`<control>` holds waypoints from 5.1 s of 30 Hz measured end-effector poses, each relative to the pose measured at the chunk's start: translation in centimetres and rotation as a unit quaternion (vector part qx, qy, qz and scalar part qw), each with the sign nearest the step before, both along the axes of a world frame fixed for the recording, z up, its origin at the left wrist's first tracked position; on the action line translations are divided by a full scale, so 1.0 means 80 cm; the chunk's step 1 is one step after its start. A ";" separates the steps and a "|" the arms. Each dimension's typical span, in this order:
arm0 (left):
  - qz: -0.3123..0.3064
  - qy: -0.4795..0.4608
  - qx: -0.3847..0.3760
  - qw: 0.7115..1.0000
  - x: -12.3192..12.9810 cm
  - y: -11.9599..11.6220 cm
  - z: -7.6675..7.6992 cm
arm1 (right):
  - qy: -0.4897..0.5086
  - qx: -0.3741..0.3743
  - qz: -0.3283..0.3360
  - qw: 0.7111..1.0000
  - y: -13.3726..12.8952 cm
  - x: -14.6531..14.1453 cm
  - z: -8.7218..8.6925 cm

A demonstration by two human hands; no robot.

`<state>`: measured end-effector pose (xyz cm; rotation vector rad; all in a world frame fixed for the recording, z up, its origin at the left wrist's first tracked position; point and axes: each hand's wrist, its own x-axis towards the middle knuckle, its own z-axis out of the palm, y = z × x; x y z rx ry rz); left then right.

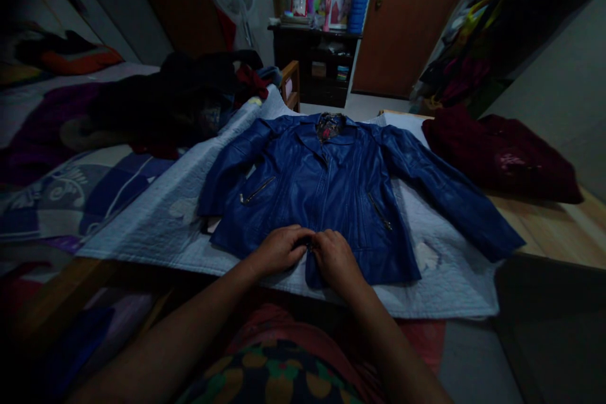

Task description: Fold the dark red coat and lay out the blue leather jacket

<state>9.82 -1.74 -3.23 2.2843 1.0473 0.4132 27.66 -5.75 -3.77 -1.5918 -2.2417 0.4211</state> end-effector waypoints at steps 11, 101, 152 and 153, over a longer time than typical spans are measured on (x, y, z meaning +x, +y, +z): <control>0.017 0.003 -0.006 1.000 0.001 0.000 -0.001 | 0.003 0.030 -0.022 0.999 0.006 0.000 -0.006; 0.012 -0.036 0.178 0.983 0.000 -0.012 -0.013 | 0.154 0.025 0.001 0.988 -0.002 0.008 -0.008; -0.057 -0.025 0.312 0.948 -0.003 -0.002 -0.019 | 0.172 0.039 -0.014 0.984 -0.002 0.006 -0.011; -0.055 -0.031 0.311 0.948 -0.003 -0.002 -0.020 | 0.170 0.038 -0.014 0.985 -0.002 0.006 -0.011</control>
